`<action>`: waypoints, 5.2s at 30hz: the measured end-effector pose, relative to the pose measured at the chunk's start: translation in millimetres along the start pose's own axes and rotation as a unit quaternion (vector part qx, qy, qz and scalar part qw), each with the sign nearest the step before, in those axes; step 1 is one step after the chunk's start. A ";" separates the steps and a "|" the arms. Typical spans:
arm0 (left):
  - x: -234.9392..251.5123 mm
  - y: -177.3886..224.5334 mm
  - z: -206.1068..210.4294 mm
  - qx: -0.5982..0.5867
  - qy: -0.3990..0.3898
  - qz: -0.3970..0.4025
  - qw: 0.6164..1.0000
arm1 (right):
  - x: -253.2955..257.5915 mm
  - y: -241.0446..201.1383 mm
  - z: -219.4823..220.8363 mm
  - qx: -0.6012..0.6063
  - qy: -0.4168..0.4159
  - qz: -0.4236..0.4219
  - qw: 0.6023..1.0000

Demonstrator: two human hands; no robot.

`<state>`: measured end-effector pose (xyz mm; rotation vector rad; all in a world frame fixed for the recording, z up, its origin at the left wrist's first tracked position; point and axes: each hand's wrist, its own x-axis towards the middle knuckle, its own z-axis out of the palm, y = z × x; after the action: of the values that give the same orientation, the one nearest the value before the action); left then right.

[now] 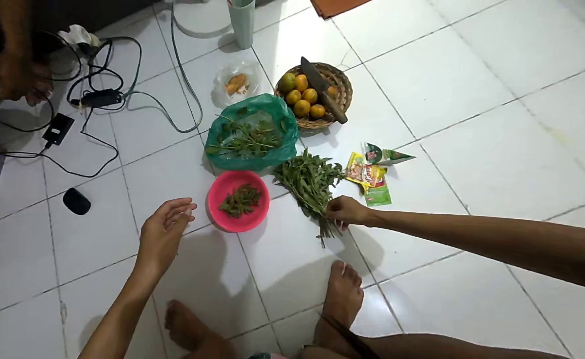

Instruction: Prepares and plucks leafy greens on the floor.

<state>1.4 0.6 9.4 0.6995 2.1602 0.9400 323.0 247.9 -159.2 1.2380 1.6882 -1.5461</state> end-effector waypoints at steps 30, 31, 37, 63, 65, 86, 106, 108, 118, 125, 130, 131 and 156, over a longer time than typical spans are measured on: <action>-15.3 37.3 30.6 -0.060 -0.181 -0.006 0.982 | -93.9 -121.4 69.1 0.198 0.009 -0.423 0.884; -15.4 40.3 31.4 -0.078 -0.184 -0.003 0.980 | -91.5 -132.0 75.1 0.206 -0.008 -0.438 0.875; -14.0 41.7 31.3 -0.212 -0.119 0.030 0.969 | -80.5 -177.2 111.0 0.257 -0.055 -0.468 0.844; -16.7 19.3 12.2 -0.135 0.107 0.073 0.982 | -34.4 -234.2 63.0 -0.294 0.392 -0.747 0.449; -17.5 20.2 12.6 -0.131 0.112 0.076 0.982 | -31.1 -231.4 71.1 -0.246 0.387 -0.743 0.487; -18.5 13.3 7.9 0.022 0.111 0.035 0.993 | -59.2 -277.4 57.5 -0.268 0.272 -0.764 0.520; -20.7 8.2 17.0 0.048 0.115 0.044 0.991 | -57.4 -297.8 56.9 -0.022 0.217 -0.653 0.725; -19.3 9.3 14.6 0.054 0.122 0.037 0.990 | -68.7 -309.6 32.3 0.063 0.156 -0.609 0.775; -15.2 13.1 8.1 0.018 0.134 0.024 0.991 | -79.6 -300.8 -12.5 0.085 0.015 -0.549 0.832; -13.2 15.7 9.7 0.011 0.140 0.025 0.990 | -49.2 -279.2 29.0 -0.335 0.206 -0.658 0.642; -11.0 17.9 10.3 0.002 0.142 0.026 0.990 | -38.5 -277.4 30.7 -0.320 0.263 -0.707 0.572; -10.9 18.6 10.9 -0.002 0.143 0.032 0.989 | -35.9 -276.0 33.2 -0.294 0.278 -0.717 0.568; 2.2 -18.6 10.3 0.236 0.221 0.332 0.886 | -41.2 -306.7 -29.8 0.023 -0.003 -0.560 0.828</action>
<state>3.9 -4.7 -11.1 1.6825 2.6429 0.9682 77.4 288.8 27.0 0.1147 2.5713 -2.1602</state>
